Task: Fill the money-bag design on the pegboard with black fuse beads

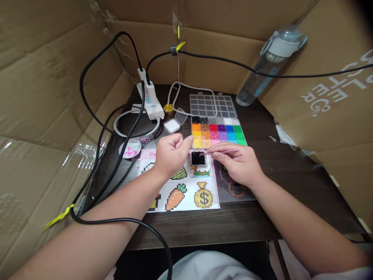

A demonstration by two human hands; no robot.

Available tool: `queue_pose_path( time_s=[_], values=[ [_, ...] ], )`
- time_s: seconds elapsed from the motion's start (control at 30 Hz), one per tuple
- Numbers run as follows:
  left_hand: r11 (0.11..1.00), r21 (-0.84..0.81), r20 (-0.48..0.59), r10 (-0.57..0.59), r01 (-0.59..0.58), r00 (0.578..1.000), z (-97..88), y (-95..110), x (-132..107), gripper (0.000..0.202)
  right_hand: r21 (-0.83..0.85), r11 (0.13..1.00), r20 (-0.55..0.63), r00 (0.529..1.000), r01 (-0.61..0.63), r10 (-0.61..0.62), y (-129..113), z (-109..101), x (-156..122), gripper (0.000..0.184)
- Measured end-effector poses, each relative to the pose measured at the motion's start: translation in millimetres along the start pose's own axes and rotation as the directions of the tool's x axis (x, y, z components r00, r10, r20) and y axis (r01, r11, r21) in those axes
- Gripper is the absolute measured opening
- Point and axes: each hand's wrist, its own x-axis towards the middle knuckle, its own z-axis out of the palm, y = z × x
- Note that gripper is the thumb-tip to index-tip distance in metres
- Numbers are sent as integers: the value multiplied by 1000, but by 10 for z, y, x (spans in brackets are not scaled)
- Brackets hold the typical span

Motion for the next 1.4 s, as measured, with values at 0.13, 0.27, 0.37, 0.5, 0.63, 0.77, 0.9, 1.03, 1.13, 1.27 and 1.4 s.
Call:
queue_pose_path(
  time_s=[0.13, 0.27, 0.37, 0.5, 0.63, 0.77, 0.9, 1.03, 1.13, 1.27, 1.4],
  values=[
    [1000, -8, 4, -6, 6, 1000, -3, -6, 1, 52, -9, 999, 30, 999, -44, 44, -8, -2, -13, 8],
    [1000, -5, 9, 1, -1, 1000, -3, -1, 2, 52, -3, 999, 48, 998, -48, 48, -6, -6, -19, 9],
    [1000, 0, 8, 7, -7, 1000, -2, -3, 2, 52, -3, 999, 52, 997, -54, 55, 1, -8, -18, 9],
    [1000, 7, 9, 6, -6, 1000, -1, -11, 5, 52, 2, 997, 59, 996, -72, 71, 3, -9, -14, 8],
    [1000, 1, 10, 11, -11, 1000, 4, -7, 10, 52, 16, 996, 62, 994, -86, 85, 4, -5, -11, 8],
    [1000, -15, 13, 11, -11, 1000, 9, 5, 6, 51, 19, 996, 59, 994, -92, 90, 19, 1, -9, 8],
    [1000, 4, 10, 6, -6, 1000, 4, 12, 2, 51, 8, 994, 62, 992, -110, 110, 29, 6, -11, 8],
    [1000, 1, 8, 8, -8, 1000, 3, 18, 4, 51, 6, 995, 48, 994, -99, 99, 21, 1, -15, 8],
    [1000, -24, 9, -1, 1, 1000, 8, 22, 8, 50, -7, 995, 32, 995, -97, 97, 15, -12, -18, 8],
    [1000, -17, 11, -8, 8, 1000, 11, 18, 8, 51, -5, 997, -3, 997, -76, 76, 15, -29, -19, 7],
    [1000, -1, 9, -5, 5, 1000, 7, 7, 2, 51, 15, 998, -24, 998, -58, 58, -5, -31, -18, 6]
  ],
)
